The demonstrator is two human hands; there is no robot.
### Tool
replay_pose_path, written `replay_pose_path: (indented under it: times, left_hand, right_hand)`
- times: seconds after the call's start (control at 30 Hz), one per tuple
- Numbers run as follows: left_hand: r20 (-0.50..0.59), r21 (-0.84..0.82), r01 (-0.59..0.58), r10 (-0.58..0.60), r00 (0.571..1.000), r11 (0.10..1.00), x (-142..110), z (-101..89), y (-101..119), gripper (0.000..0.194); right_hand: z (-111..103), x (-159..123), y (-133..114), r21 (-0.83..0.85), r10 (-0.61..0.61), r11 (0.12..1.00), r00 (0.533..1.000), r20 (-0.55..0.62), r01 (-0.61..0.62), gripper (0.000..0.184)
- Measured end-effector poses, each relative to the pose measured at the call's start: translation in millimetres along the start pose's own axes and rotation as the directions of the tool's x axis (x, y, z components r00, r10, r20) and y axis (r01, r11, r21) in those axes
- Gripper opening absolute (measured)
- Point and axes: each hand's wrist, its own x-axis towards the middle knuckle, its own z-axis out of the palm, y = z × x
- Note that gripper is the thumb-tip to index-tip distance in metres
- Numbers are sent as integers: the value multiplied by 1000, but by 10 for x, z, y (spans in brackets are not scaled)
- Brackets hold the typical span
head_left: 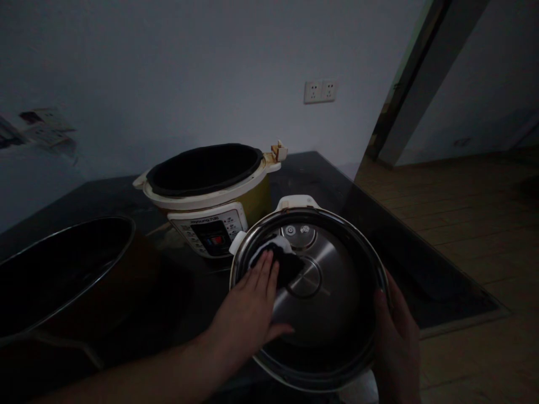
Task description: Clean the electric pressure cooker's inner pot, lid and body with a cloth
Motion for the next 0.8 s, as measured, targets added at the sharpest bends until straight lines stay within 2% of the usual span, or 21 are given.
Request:
replay_pose_path:
  times: [0.1, 0.2, 0.3, 0.43, 0.57, 0.67, 0.73, 0.8]
  left_hand:
    - [-101, 82, -16, 24, 995, 997, 156, -17, -95, 78]
    - [-121, 135, -26, 42, 992, 990, 183, -8, -114, 68]
    - [-62, 147, -48, 57, 996, 988, 81, 14, -74, 68]
    - [71, 32, -189, 186, 980, 982, -143, 11, -5, 69]
    - [110, -175, -311, 332, 937, 934, -289, -88, 42, 69]
    - [130, -318, -429, 487, 864, 846, -293, -173, 69, 61]
    - [97, -374, -488, 556, 825, 789, -257, -185, 93, 58]
    - [27, -389, -530, 585, 811, 753, -198, -149, 134, 57]
  right_hand:
    - [3, -2, -11, 7, 7, 1000, 1000, 1, -7, 51]
    - [4, -4, -12, 26, 16, 1000, 1000, 7, -16, 51]
    - [4, -5, -19, 28, 7, 1000, 1000, 20, -7, 51]
    - [-1, 3, -17, 9, -1, 1000, 1000, 26, 0, 50]
    - [0, 19, 15, 8, 2, 1000, 1000, 17, -2, 50]
    - [12, 25, 25, 28, -6, 1000, 1000, 11, 5, 51]
    - [18, 26, 24, 48, -4, 999, 1000, 4, 4, 50]
    - [20, 26, 23, 63, 3, 998, 1000, 2, -3, 50]
